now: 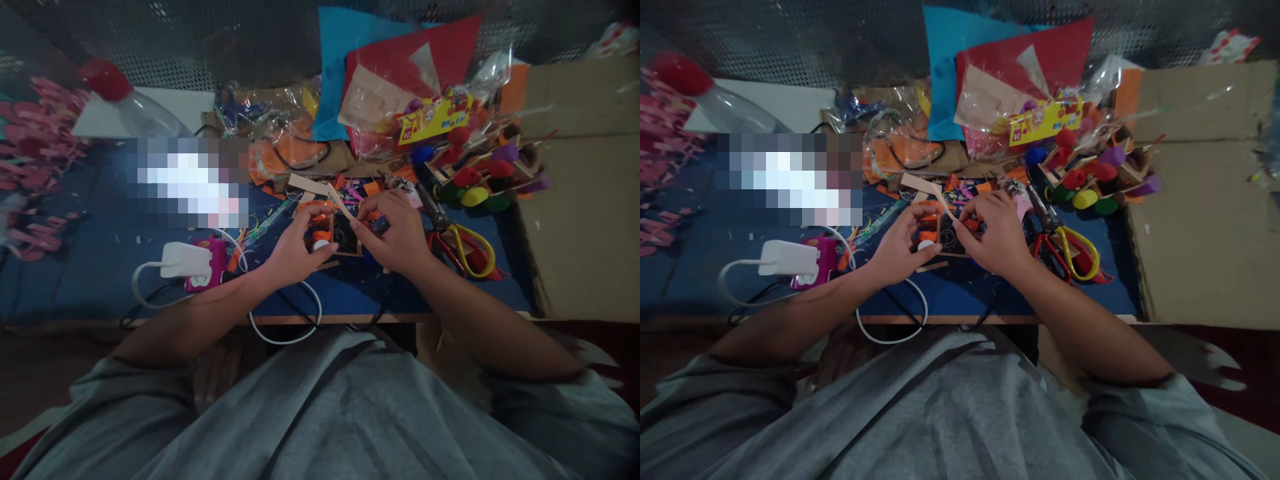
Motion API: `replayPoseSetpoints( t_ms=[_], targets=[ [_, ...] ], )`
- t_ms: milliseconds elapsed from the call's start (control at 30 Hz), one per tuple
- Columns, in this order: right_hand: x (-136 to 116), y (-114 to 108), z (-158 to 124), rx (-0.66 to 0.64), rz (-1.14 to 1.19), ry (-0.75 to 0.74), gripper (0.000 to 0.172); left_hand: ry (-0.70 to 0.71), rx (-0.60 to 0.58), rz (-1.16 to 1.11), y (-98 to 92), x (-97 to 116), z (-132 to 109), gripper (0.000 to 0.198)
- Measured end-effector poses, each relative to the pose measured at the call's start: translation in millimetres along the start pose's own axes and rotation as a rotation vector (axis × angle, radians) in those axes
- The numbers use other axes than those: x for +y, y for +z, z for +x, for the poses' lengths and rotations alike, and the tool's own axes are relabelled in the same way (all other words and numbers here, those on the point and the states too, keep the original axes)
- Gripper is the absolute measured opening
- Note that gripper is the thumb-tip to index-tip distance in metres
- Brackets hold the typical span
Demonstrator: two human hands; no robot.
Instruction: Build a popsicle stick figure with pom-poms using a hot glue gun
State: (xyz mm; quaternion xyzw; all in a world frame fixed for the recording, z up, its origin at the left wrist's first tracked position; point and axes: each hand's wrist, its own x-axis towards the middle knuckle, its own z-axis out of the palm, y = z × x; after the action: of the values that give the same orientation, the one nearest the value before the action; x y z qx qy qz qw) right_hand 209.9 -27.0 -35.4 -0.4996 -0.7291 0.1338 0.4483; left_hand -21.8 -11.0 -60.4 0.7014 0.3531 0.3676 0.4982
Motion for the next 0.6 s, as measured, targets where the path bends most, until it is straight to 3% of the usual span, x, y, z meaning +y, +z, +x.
replayPoseSetpoints(
  t_ms=[233,467,600],
  targets=[
    [1.6,1.1,-1.9,-0.005,0.019,-0.054,0.016,0.027,-0.067,-0.045,0.3,-4.4,1.4,0.062],
    [-4.3,1.2,-2.6,-0.032,-0.002,-0.146,0.022,0.044,-0.007,-0.015,-0.2,-4.8,0.8,0.047],
    [-7.1,-3.2,-3.1,0.016,-0.02,-0.228,0.019,0.038,0.021,-0.065,-0.2,-2.7,1.2,0.047]
  ],
)
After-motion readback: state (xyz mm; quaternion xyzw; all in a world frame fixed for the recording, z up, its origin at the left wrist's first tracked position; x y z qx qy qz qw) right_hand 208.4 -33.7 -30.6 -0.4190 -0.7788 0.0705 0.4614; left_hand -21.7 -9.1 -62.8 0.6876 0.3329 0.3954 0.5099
